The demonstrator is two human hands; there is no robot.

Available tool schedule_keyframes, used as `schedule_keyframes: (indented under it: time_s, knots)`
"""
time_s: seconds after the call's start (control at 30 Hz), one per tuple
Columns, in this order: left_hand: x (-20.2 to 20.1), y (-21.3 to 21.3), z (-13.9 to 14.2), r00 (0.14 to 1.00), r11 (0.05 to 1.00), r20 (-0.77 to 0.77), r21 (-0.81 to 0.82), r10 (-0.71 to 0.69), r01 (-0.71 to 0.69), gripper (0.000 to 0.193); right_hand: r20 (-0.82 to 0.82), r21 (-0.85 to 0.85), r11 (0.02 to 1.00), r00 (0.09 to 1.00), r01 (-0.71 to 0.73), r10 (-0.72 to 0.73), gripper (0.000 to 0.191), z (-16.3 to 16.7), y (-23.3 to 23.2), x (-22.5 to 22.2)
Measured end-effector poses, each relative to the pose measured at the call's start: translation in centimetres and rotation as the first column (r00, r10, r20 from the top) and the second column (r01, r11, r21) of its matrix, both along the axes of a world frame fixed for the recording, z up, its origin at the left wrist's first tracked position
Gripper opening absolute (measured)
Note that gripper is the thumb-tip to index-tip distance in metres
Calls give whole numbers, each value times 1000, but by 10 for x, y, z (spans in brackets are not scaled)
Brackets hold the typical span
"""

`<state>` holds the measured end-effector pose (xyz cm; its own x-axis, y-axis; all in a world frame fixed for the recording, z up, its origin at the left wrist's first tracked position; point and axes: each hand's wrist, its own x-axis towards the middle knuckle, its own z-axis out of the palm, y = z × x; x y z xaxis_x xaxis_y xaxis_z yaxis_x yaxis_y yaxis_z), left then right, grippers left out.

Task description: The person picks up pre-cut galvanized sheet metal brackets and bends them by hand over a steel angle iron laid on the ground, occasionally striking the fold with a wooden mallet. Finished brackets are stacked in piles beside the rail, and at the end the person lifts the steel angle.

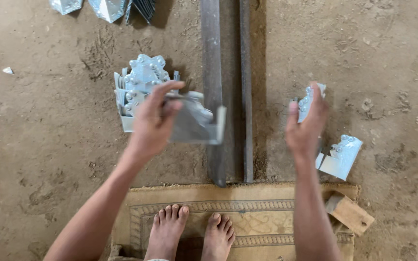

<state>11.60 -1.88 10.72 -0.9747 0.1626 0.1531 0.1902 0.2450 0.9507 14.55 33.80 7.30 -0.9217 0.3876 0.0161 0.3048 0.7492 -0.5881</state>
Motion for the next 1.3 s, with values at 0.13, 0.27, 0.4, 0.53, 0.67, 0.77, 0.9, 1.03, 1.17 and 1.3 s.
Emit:
schedule_keyframes:
  time_s: [0.13,0.27,0.4,0.53,0.67,0.77,0.9,1.03,1.17,1.3]
  knots:
    - [-9,73,-37,902,987,431,-137,-20,87,34,-150,-24,939,930,-343,336,44,2,-61,-8]
    - [-3,94,-67,888,974,455,-225,71,37,28,-138,24,888,878,-459,458,41,-11,-96,-19]
    - [0,94,-70,856,965,502,-261,124,14,27,-89,85,873,869,-480,486,38,-24,-106,-26]
    - [0,98,-65,817,961,555,-277,159,2,27,-93,132,864,862,-486,499,37,-33,-106,-26]
    - [4,101,-62,824,957,536,-289,185,-27,27,-85,156,854,854,-497,512,38,-37,-105,-24]
    - [9,103,-60,843,957,501,-286,197,-54,25,-65,190,847,854,-496,515,41,-38,-106,-24]
    - [12,107,-58,865,950,449,-299,227,-94,24,-29,247,822,844,-512,535,44,-38,-107,-26]
    - [15,110,-59,871,943,424,-310,249,-119,23,-15,241,816,839,-526,545,43,-38,-108,-26]
    - [18,112,-59,894,942,367,-303,257,-147,22,-2,238,819,843,-522,537,42,-37,-108,-25]
    - [20,114,-59,907,937,319,-300,276,-180,21,-11,256,810,837,-527,548,41,-37,-108,-27]
